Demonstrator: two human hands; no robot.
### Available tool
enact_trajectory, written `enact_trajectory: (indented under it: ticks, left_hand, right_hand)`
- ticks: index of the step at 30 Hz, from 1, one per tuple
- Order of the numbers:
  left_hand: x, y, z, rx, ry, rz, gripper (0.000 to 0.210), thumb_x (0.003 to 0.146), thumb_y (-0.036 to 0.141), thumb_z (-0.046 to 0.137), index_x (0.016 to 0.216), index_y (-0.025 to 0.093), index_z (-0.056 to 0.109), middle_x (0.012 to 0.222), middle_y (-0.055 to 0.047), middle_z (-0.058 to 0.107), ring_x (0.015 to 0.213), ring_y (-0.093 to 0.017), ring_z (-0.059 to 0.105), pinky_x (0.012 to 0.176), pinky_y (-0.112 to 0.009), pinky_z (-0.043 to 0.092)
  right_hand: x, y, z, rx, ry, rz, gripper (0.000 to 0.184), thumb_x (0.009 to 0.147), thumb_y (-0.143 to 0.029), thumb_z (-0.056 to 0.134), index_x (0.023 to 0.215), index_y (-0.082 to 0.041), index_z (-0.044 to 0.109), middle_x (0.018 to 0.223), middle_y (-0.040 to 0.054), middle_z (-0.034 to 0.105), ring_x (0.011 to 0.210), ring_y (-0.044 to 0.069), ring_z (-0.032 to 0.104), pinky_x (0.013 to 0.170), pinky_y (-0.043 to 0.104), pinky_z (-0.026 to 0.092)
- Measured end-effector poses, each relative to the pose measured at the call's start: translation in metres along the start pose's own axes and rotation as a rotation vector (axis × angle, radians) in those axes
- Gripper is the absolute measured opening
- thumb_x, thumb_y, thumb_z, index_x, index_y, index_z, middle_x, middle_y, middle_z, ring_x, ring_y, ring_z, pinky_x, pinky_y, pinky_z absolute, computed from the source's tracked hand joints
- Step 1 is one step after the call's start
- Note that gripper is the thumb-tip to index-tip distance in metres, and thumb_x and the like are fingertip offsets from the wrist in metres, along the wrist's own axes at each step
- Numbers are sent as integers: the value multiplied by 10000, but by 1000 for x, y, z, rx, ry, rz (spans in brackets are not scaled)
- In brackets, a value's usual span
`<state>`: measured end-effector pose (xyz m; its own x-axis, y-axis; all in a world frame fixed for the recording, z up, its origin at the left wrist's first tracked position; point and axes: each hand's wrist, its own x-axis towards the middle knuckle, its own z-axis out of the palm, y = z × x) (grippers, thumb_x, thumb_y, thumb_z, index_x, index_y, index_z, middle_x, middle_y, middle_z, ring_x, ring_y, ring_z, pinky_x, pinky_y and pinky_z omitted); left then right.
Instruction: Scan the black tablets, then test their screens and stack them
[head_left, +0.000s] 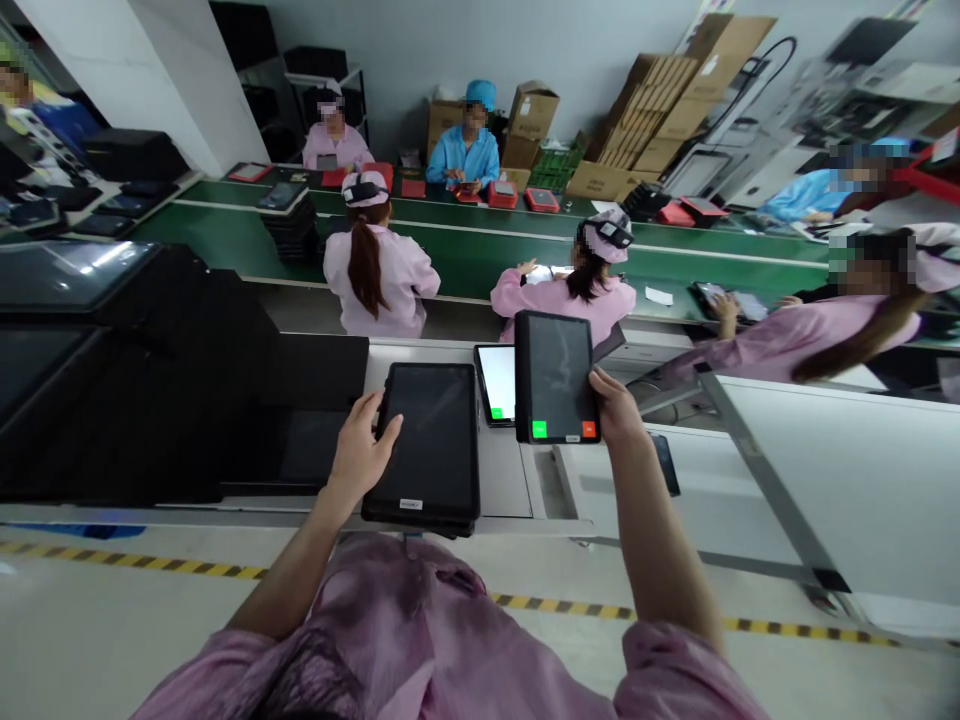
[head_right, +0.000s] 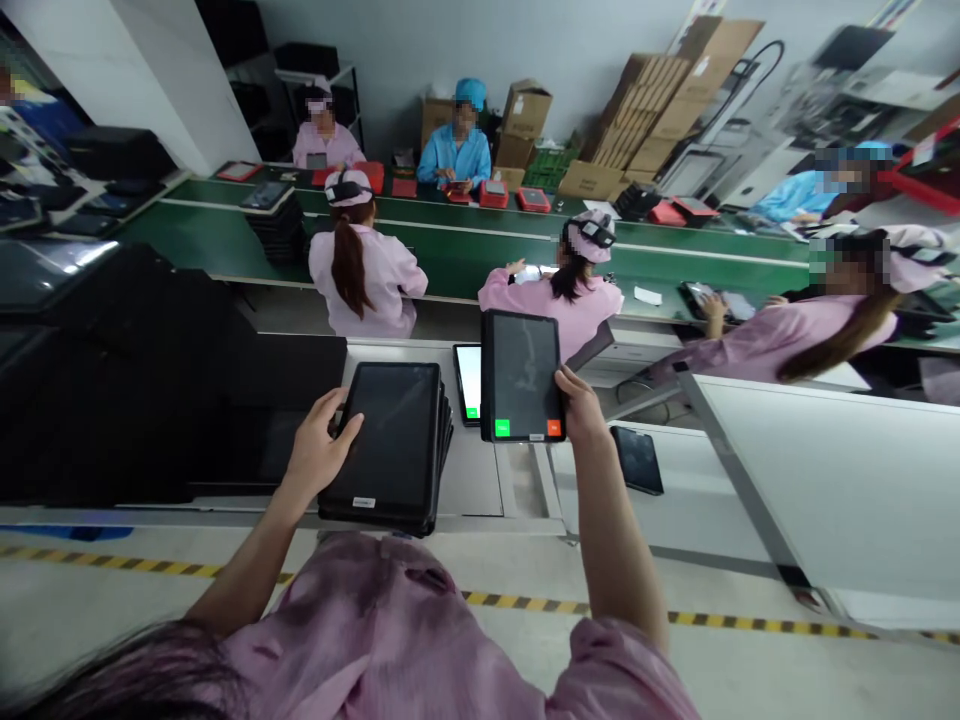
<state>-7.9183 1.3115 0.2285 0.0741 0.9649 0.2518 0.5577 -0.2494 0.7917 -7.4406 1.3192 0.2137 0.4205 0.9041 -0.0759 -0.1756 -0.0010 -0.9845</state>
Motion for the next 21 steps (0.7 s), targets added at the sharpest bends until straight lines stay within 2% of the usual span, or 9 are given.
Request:
enact_trajectory:
  ticks: [4, 8, 12, 15, 21]
  left_hand:
    - [-4, 1, 1, -20, 7, -27, 493, 1019, 486, 656, 1438, 236, 720, 1537, -122, 690, 1388, -303, 683, 1139, -436, 600]
    - [-4, 0, 1, -35, 2, -79, 497, 1015, 516, 664, 1417, 233, 736, 1542, -129, 689, 1400, -306, 682, 1116, -417, 610]
    - [-5, -1, 2, -48, 8, -96, 491, 1002, 526, 677, 1383, 225, 754, 1540, -131, 695, 1422, -311, 671, 1166, -440, 583]
    - [-5, -2, 3, -53, 8, -99, 494, 998, 535, 680, 1369, 219, 761, 1539, -131, 698, 1431, -311, 666, 1218, -454, 547]
    - [-5, -1, 2, -37, 1, -106, 509, 998, 544, 675, 1375, 211, 758, 1534, -139, 700, 1424, -322, 669, 1170, -451, 583]
  right_hand:
    - [68, 26, 8, -57, -52, 161, 338, 838, -298, 831, 1168, -228, 812, 1072, 34, 875, 1013, 243, 816, 991, 372, 657]
    - [105, 52, 23, -108, -96, 256, 316, 886, -180, 740, 1197, -171, 792, 1103, 95, 871, 899, 251, 808, 895, 392, 653]
    - [118, 68, 26, -184, -68, 291, 349, 903, -153, 696, 1241, -138, 778, 1094, 132, 866, 897, 276, 806, 877, 414, 647]
    - [118, 73, 26, -269, 1, 257, 336, 896, -174, 703, 1219, -122, 782, 1062, 133, 863, 913, 271, 796, 881, 398, 640]
    - [115, 82, 29, -426, 99, 179, 289, 857, -222, 711, 1099, -87, 791, 955, 116, 830, 870, 234, 744, 844, 348, 603]
